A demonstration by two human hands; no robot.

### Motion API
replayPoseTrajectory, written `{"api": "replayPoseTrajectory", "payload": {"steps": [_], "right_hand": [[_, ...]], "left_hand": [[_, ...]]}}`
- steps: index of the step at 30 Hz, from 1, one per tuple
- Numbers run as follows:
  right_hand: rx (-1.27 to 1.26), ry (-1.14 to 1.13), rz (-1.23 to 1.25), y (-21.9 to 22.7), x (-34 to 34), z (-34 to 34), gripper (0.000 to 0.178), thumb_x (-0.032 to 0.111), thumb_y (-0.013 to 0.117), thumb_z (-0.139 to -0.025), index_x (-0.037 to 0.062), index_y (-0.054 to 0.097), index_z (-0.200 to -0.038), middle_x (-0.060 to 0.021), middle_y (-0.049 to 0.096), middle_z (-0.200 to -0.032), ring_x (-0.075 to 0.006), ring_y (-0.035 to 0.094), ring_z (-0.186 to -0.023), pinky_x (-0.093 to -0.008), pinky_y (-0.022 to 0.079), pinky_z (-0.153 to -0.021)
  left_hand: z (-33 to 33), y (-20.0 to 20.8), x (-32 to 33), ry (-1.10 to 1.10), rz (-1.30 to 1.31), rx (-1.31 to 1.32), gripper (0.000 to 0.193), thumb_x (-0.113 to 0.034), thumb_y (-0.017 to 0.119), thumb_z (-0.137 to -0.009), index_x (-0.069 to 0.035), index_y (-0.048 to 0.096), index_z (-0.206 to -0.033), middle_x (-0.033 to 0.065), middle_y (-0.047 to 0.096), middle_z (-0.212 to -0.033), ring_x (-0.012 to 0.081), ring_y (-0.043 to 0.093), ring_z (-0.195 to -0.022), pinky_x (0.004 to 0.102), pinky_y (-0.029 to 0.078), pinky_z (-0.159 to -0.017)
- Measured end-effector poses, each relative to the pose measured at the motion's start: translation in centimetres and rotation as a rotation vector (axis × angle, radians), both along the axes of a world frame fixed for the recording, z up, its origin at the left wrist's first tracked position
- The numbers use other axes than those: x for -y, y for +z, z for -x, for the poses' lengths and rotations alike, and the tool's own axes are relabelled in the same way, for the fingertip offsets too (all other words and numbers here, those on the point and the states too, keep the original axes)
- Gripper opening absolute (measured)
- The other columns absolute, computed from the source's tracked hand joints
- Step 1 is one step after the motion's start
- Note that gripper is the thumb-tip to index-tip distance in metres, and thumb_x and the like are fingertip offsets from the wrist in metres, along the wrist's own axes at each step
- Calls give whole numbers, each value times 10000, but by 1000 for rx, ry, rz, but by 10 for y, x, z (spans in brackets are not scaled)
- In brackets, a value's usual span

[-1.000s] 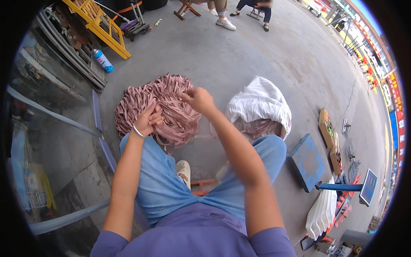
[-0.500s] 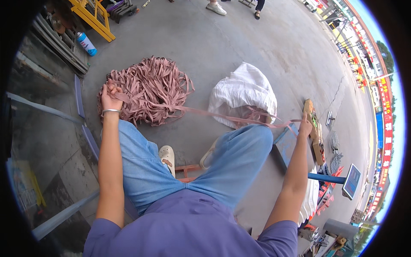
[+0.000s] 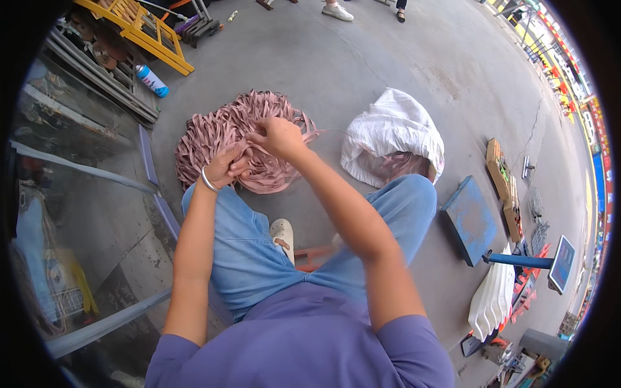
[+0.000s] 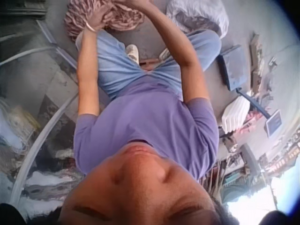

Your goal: The person sits on the ground and repeatedly pulls pink fabric strips from a white sack, then places them into a growing pile on the floor. The person continues this process throughout the clip.

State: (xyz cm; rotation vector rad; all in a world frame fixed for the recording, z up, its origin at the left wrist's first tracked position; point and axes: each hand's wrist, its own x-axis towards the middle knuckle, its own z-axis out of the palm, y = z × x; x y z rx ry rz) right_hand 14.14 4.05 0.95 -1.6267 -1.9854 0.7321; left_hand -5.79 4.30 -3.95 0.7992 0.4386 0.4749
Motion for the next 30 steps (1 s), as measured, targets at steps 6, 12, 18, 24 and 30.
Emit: {"api": "replayPoseTrajectory", "payload": {"steps": [6, 12, 18, 24, 30], "right_hand": [[-64, -162, 546, -42, 19, -174, 525, 471, 674, -700, -38, 643, -823, -60, 579, -684, -155, 545, -621, -293, 437, -572], [-893, -903, 410, -51, 138, -423, 452, 462, 647, -760, 194, 361, -535, 74, 246, -431, -69, 242, -372, -243, 245, -430], [-445, -1194, -17, -73, 105, -365, 453, 485, 633, -752, 43, 603, -656, 35, 415, -474, -105, 383, -411, -281, 335, -436], [534, 99, 66, -63, 74, -126, 336, 406, 588, -736, 75, 633, -703, -125, 610, -666, -298, 613, -684, -406, 467, -577], [78, 243, 55, -34, 52, -4, 337, 434, 622, -723, 98, 643, -737, -86, 629, -714, -277, 615, -692, -379, 472, -599]], "left_hand": [[24, -27, -29, 881, 246, 309, 283, -306, 391, -941, -108, 487, -764, -71, 319, -523, 40, 299, -434, 225, 390, -566], [63, -49, -39, 1557, 422, 343, 404, -350, 285, -954, -133, 513, -699, -74, 360, -517, 56, 329, -437, 262, 429, -581], [31, -41, -38, 1120, 222, 291, 257, -286, 410, -927, -82, 565, -916, -43, 442, -606, 67, 394, -511, 264, 412, -651], [11, -27, -29, 800, 231, 344, 270, -216, 410, -925, -22, 545, -1057, 44, 568, -834, 138, 553, -755, 326, 453, -811], [-15, -2, -6, 485, 179, 152, 318, -278, 370, -939, -26, 517, -1066, 127, 575, -1033, 237, 564, -966, 401, 431, -902]]}}
